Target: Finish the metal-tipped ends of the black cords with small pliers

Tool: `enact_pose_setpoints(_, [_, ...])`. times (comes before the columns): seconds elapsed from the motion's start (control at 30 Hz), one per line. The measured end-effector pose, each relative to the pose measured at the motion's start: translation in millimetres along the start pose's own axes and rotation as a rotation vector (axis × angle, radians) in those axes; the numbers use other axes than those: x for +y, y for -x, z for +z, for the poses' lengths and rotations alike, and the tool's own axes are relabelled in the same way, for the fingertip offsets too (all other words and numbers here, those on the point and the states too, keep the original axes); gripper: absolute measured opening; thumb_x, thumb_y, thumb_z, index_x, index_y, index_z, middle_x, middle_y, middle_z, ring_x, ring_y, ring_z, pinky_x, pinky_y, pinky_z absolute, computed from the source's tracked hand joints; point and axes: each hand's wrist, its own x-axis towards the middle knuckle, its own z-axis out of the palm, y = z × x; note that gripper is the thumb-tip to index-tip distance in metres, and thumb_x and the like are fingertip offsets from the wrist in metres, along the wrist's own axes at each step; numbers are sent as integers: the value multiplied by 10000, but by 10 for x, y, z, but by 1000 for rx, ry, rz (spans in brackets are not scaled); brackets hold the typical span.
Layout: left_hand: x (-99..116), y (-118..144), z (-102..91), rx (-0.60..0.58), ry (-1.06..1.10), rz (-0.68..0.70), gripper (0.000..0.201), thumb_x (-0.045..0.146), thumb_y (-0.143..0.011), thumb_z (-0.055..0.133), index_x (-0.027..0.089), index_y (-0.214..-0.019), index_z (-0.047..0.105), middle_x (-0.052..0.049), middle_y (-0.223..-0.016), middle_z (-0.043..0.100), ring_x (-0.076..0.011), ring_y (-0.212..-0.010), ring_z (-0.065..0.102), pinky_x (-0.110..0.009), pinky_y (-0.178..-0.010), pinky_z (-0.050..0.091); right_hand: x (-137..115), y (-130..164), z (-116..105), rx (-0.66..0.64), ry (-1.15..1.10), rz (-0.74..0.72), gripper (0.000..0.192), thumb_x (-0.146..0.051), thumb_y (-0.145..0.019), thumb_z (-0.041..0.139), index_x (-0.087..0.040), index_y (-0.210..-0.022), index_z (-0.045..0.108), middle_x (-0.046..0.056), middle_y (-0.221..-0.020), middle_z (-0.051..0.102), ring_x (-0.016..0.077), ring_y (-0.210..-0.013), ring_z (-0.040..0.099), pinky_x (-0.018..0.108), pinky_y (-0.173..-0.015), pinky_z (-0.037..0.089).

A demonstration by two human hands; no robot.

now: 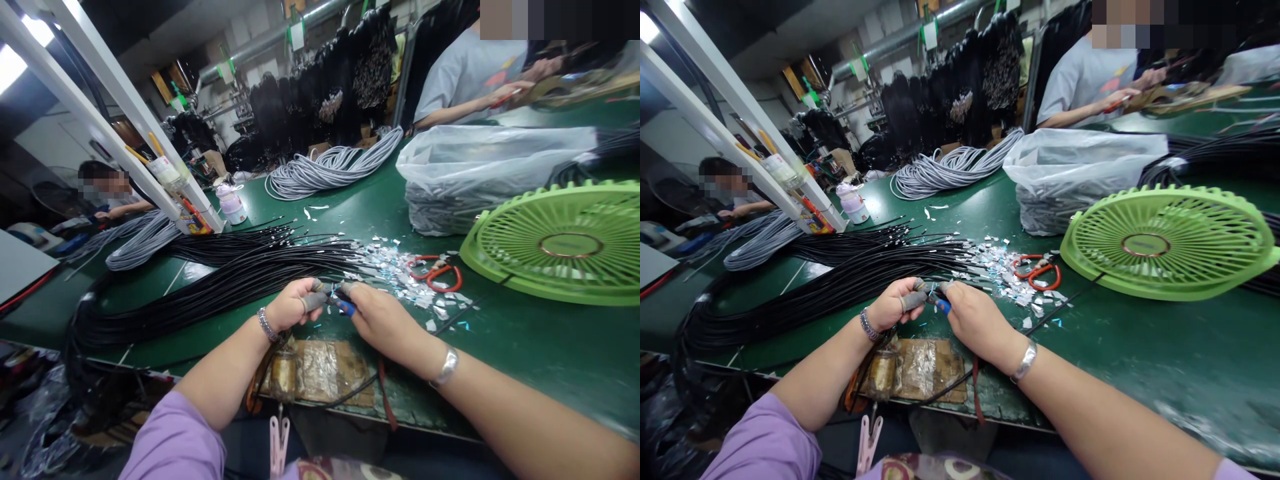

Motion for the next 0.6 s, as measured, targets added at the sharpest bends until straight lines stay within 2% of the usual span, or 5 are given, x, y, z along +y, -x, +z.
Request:
enact_pose_setpoints(0.23, [29,10,10,24,-33,13,524,655,-653,642,162,-751,496,76,-447,485,-28,-305,311,-169,-316,193,-9,-14,-18,-68,7,10,267,-26,-748,415,-170,-921,558,78,-781,658,202,-710,611,301,-659,489])
enact_pose_setpoints(0.37, [26,8,0,27,46,-13,533,650,-622,677,160,-736,501,80,-434,473,-24,-298,298,-165,-307,179,-32,-23,-56,-79,-9,13,285,-10,-738,408,-167,-902,581,71,-762,650,195,-704,604,292,-661,485])
enact_pose_setpoints(0.43, [20,-1,-19,77,121,1,526,642,-623,681,160,-732,501,90,-418,449,-20,-292,272,-162,-303,158,-32,-26,-62,-89,-32,16,297,-5,-735,407,-164,-902,596,71,-758,651,196,-707,602,295,-665,481])
enact_pose_setpoints(0.53, [15,-19,-43,193,194,40,526,644,-624,674,160,-728,495,98,-407,431,-16,-283,250,-160,-302,140,-18,-42,-66,-79,-140,73,247,-64,-791,422,-169,-902,616,74,-776,661,195,-720,600,305,-680,476])
enact_pose_setpoints(0.6, [16,-23,-39,204,161,42,525,638,-618,682,160,-724,491,85,-433,470,-20,-292,302,-155,-308,183,-9,-69,-77,-81,-312,178,170,-197,-851,452,-184,-874,620,55,-753,658,186,-686,588,302,-647,469])
